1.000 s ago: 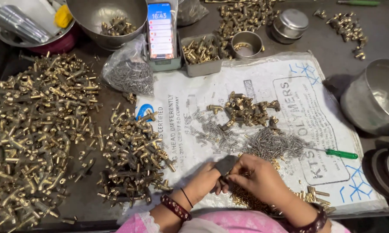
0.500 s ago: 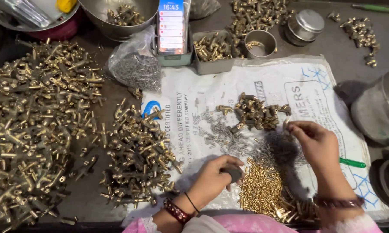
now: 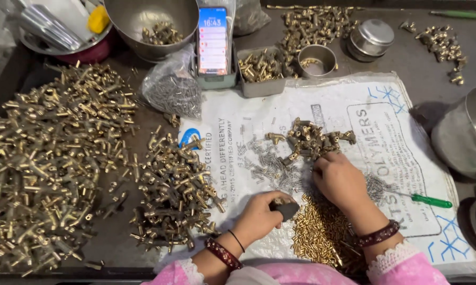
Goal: The person sits at a workbench covered with small brass fittings and steel parts and sorts them one at a time. They pick up each part, hold it against a small black handheld object, and place it into separate piles on a printed sack spread over the table.
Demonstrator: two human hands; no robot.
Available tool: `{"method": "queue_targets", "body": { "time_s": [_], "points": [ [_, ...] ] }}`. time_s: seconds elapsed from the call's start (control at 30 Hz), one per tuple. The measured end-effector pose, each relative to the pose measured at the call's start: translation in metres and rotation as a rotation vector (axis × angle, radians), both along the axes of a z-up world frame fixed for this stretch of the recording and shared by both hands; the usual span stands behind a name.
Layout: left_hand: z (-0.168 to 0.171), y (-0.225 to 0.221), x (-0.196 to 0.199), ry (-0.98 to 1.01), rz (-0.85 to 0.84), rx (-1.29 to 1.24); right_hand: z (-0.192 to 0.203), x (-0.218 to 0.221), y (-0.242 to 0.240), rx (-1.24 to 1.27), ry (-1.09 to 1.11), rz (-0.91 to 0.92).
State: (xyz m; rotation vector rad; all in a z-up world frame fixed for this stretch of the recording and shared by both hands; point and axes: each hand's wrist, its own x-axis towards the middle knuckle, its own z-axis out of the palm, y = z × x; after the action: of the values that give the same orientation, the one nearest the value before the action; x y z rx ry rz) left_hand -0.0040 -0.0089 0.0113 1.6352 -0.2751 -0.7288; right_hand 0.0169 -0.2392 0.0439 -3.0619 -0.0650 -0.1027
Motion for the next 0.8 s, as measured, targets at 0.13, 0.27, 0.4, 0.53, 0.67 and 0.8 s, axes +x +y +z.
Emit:
{"method": "queue_targets", "body": {
  "time_s": [0.13,0.27,0.4,0.53,0.67,0.8],
  "points": [
    [-0.017,-0.002,-0.006,-0.623,0.053,-0.2,0.025,-0.016,0.001,0.087,-0.052,-0.101],
    [0.002,-0.006,-0.013,0.103,-0.069,0.001,0.023,-0.034,-0.013,0.178,-0.092,-0.144],
    [0.026,-0.007,-0.015,0.051,-0.157,0.118,0.038,-0.047,-0.002,0.157,-0.082,-0.249],
    [-0.011,-0.001,-0.015,-0.306,-0.03,-0.034,0.027,-0.046,-0.007,0.044,-0.266,-0.095],
    [0.016,0.005,-0.002,-0.084,0.0,0.071,0.021,-0.04,-0.007,1.038,0.097,-0.399],
    [0.018,0.004,-0.005,0.019,0.005,0.05,0.012,-0.058,0.017,1.294,0.221,-0.201]
  ]
}}
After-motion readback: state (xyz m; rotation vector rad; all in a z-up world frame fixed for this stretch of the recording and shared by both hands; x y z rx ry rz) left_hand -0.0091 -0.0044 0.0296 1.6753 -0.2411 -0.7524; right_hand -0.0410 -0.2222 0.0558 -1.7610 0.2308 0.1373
